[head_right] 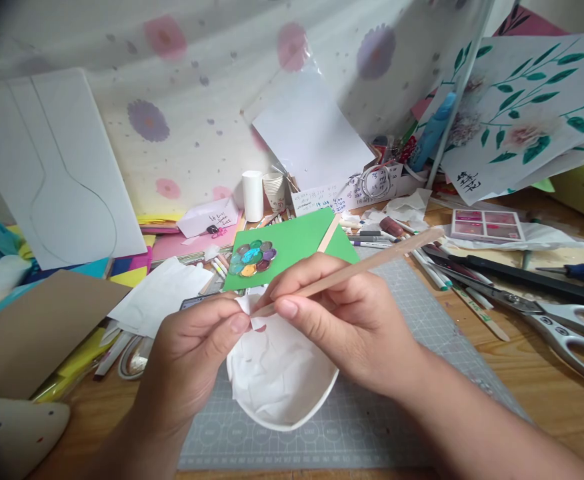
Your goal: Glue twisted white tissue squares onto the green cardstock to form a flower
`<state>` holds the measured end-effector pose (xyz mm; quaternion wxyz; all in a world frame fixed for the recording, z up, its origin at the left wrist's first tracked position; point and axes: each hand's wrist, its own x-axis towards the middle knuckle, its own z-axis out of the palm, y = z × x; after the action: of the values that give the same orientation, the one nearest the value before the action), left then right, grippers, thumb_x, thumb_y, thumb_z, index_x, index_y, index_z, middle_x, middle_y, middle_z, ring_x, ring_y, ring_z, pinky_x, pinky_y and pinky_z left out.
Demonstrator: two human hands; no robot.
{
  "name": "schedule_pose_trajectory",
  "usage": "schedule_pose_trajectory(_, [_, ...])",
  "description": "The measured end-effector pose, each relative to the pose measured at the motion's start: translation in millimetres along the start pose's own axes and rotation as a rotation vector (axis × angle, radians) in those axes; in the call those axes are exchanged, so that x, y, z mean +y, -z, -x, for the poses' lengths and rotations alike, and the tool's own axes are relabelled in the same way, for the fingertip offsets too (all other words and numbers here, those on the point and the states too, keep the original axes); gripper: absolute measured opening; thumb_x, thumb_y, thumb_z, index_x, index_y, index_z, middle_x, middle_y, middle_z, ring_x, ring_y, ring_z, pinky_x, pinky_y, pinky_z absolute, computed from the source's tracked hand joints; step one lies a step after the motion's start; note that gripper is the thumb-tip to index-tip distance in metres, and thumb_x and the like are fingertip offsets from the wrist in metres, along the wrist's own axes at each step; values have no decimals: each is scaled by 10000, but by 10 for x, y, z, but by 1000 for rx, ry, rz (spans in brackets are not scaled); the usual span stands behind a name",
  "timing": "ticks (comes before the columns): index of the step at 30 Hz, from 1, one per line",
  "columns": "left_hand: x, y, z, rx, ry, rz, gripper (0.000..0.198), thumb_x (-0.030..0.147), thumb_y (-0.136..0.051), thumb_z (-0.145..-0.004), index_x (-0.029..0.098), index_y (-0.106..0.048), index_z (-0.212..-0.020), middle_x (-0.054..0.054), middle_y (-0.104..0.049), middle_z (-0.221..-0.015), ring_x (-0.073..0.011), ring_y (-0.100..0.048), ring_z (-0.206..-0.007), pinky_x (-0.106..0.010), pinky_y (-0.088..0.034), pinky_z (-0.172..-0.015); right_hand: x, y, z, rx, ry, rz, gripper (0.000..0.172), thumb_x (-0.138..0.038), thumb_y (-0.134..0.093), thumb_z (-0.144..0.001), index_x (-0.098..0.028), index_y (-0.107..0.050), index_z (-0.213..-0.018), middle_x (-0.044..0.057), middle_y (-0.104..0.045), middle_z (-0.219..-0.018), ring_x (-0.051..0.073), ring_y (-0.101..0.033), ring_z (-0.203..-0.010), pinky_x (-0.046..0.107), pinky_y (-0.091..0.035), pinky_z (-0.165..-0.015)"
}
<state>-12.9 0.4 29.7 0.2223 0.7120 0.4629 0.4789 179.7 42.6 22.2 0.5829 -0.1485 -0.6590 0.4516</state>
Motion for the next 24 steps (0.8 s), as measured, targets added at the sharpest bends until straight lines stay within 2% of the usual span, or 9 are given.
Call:
schedule_pose_trajectory(5, [-18,9,17,-23,23,65,224,175,-593,-899,226,-679,-699,43,-677,-677,-108,-570,-613,-235,-435,-576,14,-3,6,-23,-11,-85,107,-130,-721,-895,-203,-791,-931,25,-776,-844,135,-756,-769,198,-627,-718])
schedule_pose_trajectory(10, [-61,6,36,-40,46,131,220,208,-590,-926,236,-699,-738,40,-696,-720,-117,-596,-659,-244,-436,-609,32,3,15,-58,-35,-171,101,-160,-699,-927,-209,-780,-962,29,-781,-898,156,-769,-841,244,-636,-796])
schedule_pose_trajectory(18, [-64,10,55,-63,137,200,216,263,-609,-939,239,-704,-747,48,-670,-727,-121,-581,-696,-245,-426,-652,20,5,17,-59,-48,-184,88,-186,-704,-932,-218,-780,-962,18,-777,-907,146,-767,-863,221,-623,-816])
schedule_pose_trajectory(24, [-62,11,34,-54,132,140,241,254,-604,-943,248,-705,-725,60,-687,-729,-106,-543,-645,-238,-400,-611,31,2,-3,-54,-62,-163,77,-198,-707,-930,-214,-780,-948,20,-781,-889,138,-763,-835,206,-620,-787])
